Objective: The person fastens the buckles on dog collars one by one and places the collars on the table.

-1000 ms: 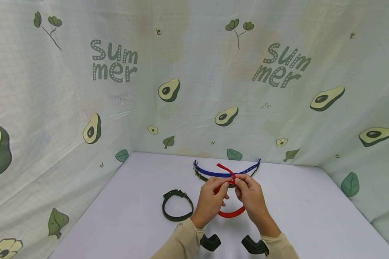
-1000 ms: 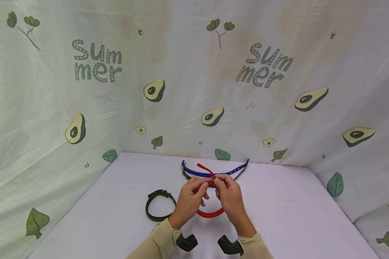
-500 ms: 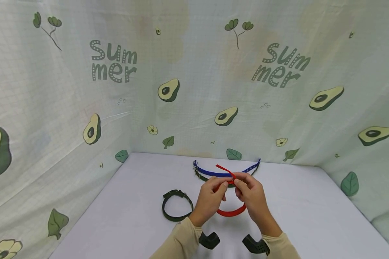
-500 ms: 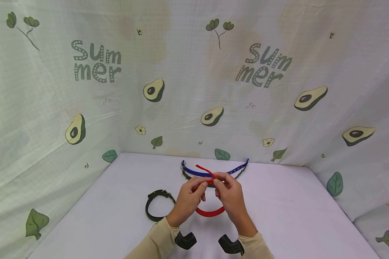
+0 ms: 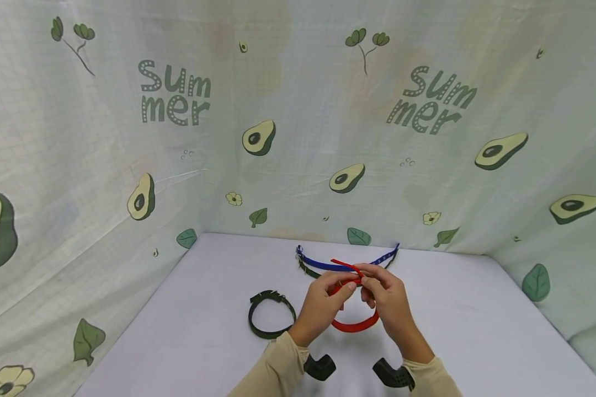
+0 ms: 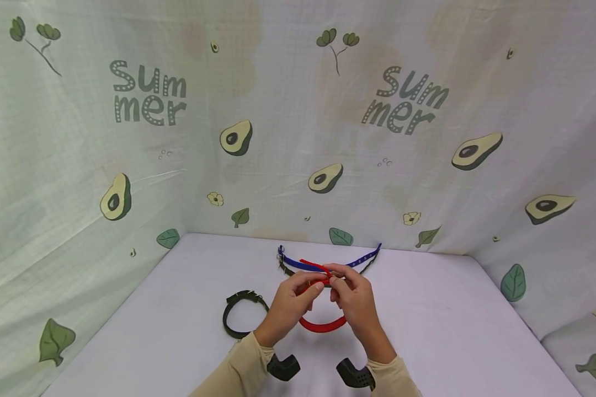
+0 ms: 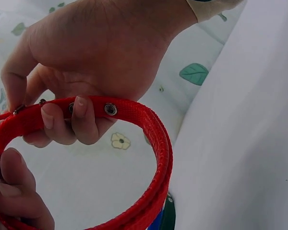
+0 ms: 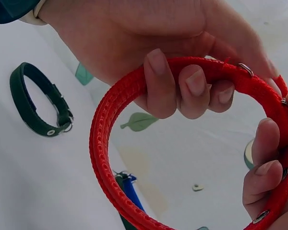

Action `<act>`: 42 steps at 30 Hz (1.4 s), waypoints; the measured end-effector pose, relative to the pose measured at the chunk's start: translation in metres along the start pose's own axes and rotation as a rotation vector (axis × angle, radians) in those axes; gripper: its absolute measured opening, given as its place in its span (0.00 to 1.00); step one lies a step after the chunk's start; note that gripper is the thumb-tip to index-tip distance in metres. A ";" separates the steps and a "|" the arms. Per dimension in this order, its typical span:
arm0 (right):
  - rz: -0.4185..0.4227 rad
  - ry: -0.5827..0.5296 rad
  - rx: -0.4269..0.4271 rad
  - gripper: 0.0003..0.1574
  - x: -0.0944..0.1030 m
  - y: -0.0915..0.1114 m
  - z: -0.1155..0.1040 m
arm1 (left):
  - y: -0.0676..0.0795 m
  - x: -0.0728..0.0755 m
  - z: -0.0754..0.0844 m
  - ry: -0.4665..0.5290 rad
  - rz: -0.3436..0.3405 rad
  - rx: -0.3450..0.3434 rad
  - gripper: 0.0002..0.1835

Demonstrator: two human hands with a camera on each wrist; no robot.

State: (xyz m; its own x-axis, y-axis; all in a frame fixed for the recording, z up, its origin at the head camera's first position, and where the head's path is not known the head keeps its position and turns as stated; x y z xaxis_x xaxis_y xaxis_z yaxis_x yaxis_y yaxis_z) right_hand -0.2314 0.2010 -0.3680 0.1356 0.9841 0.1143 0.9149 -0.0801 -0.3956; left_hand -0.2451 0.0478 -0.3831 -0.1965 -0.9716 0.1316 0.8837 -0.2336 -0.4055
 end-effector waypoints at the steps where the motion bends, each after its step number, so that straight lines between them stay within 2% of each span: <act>1: 0.000 0.002 0.002 0.15 0.000 0.000 0.000 | 0.000 0.000 0.000 0.004 0.002 0.001 0.13; 9: -0.003 0.025 -0.005 0.13 0.001 -0.002 -0.001 | -0.002 0.003 -0.002 0.058 0.064 0.047 0.21; 16: -0.009 0.028 -0.013 0.16 0.003 -0.002 -0.003 | -0.001 0.003 -0.001 0.017 0.034 -0.004 0.17; 22: -0.007 0.029 -0.016 0.15 0.004 -0.003 -0.002 | -0.002 0.003 -0.002 0.067 0.051 0.027 0.19; 25: -0.004 0.034 0.009 0.13 0.004 -0.003 -0.002 | -0.002 0.003 -0.002 0.089 0.057 0.024 0.20; 31: -0.033 0.074 0.119 0.11 0.002 -0.002 -0.006 | -0.002 0.004 -0.001 0.085 0.048 0.009 0.19; 35: -0.049 0.085 0.124 0.11 0.003 -0.001 -0.006 | -0.002 0.005 -0.001 0.083 0.047 0.006 0.20; 42: -0.045 0.070 0.123 0.07 0.007 0.001 -0.006 | -0.002 0.003 -0.002 0.083 0.031 0.041 0.21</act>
State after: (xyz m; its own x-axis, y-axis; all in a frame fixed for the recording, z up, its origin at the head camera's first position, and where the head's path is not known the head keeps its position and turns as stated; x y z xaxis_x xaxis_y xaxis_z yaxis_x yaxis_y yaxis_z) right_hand -0.2275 0.2071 -0.3619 0.1254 0.9726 0.1957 0.8678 -0.0119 -0.4967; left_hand -0.2481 0.0448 -0.3834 -0.2019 -0.9785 0.0431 0.9062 -0.2033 -0.3709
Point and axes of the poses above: each hand's wrist, its own y-axis away from the middle knuckle, its own x-axis out of the back of the hand, z = x × y, the point moved 5 cm from there along -y, towards the middle knuckle, and after that the axes turned 4 degrees about z, right-handed, at the moved point
